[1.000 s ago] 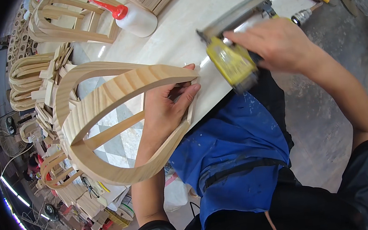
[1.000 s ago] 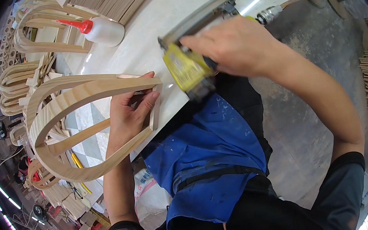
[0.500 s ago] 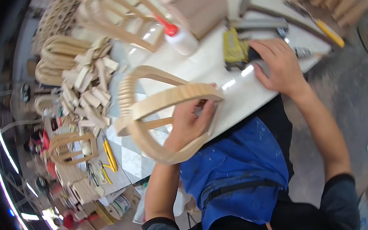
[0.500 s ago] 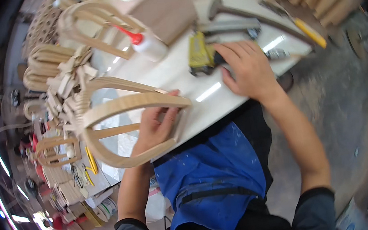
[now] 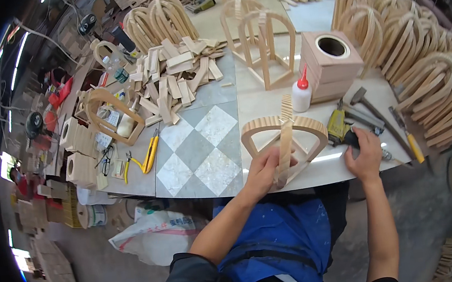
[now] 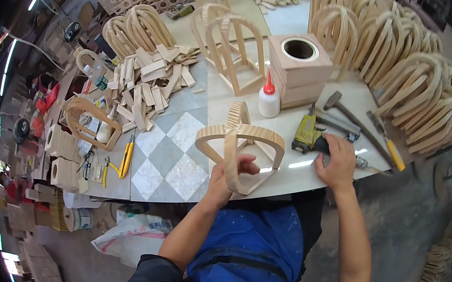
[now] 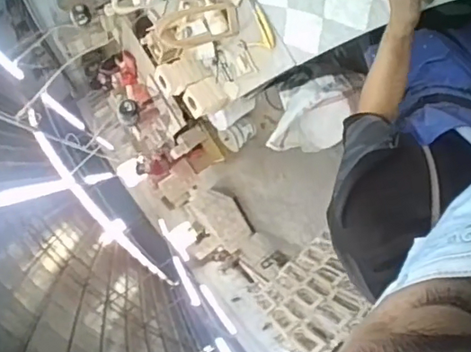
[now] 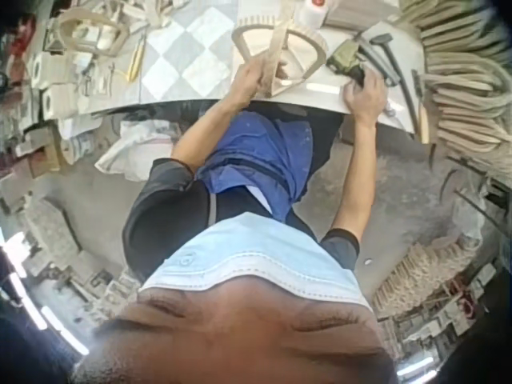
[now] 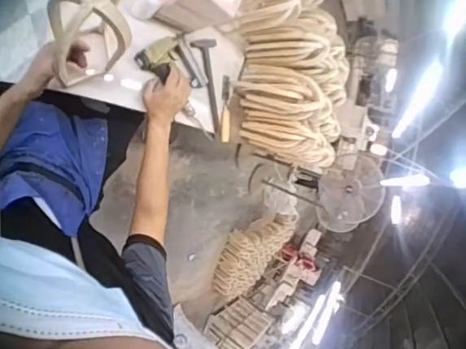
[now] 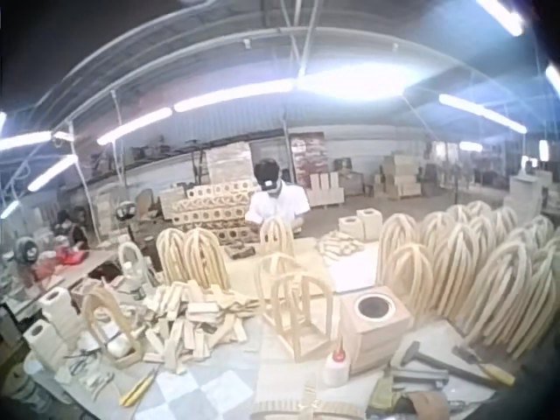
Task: Assembling curved wooden furniture components using a pneumatic nail gun at a factory workbench.
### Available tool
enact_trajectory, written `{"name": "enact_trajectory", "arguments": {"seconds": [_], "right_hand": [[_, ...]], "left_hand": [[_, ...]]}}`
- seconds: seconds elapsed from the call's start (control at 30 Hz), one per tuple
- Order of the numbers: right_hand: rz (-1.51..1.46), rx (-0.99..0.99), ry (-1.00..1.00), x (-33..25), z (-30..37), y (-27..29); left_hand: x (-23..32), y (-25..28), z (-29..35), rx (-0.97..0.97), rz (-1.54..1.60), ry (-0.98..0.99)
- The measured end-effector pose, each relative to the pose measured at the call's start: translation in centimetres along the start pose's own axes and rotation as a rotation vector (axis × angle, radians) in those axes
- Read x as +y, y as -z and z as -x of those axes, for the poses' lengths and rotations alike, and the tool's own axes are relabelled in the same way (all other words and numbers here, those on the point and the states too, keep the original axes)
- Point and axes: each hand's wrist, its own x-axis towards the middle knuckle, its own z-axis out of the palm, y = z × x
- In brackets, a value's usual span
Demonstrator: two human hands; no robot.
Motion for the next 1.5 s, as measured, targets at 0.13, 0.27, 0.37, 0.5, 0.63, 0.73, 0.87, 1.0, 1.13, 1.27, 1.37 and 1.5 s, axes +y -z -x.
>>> {"name": "enact_trajectory", "arguments": {"seconds": [0.13,0.27,0.37,0.5,0.63,0.73,0.87,1.0,1.13,1.27,1.37,1.5], "right_hand": [[0.031,-0.021,0.022,-0.2,-0.2,-0.6],[0.091,-0.012,0.033,-0.2,-0.3,-0.5],[0.125,-0.01,0.05,0.1,0.0,-0.9],[0.152,-0.023,0.062,0.3,0.2,-0.8],[0.168,-0.03,0.046,0.2,0.2,-1.0],[0.165,-0.047,0.032,-0.4,-0.1,-0.8],[0.169,-0.035,0.016,-0.9,-0.4,-0.6],[0.16,-0.015,0.011,-0.8,-0.8,-0.5],[0.127,-0.012,0.015,-0.7,-0.8,-0.5],[0.133,-0.032,0.007,-0.5,-0.5,-0.4],[0.132,-0.027,-0.003,-0.5,-0.6,-0.1],[0.103,-0.021,-0.008,-1.1,-1.0,-0.1]], "left_hand": [[-2.2,0.3,3.8,0.028,-0.161,-0.237],[-1.6,-2.1,6.9,0.064,-0.386,-0.437],[-1.9,-1.9,7.6,0.085,-0.341,-0.408],[-1.9,-1.1,8.4,0.109,-0.29,-0.358],[-1.5,-0.1,8.6,0.089,-0.279,-0.336],[-1.9,0.2,8.2,0.094,-0.24,-0.373],[-2.4,0.3,7.6,0.074,-0.242,-0.395],[-3.1,0.5,7.2,0.087,-0.245,-0.401],[-3.5,1.1,7.2,0.177,-0.202,-0.38],[-3.2,3.4,5.9,0.388,-0.114,-0.626],[0.8,5.1,3.6,0.536,-0.173,-0.557],[5.5,8.0,-2.4,0.697,-0.204,-0.546]]}}
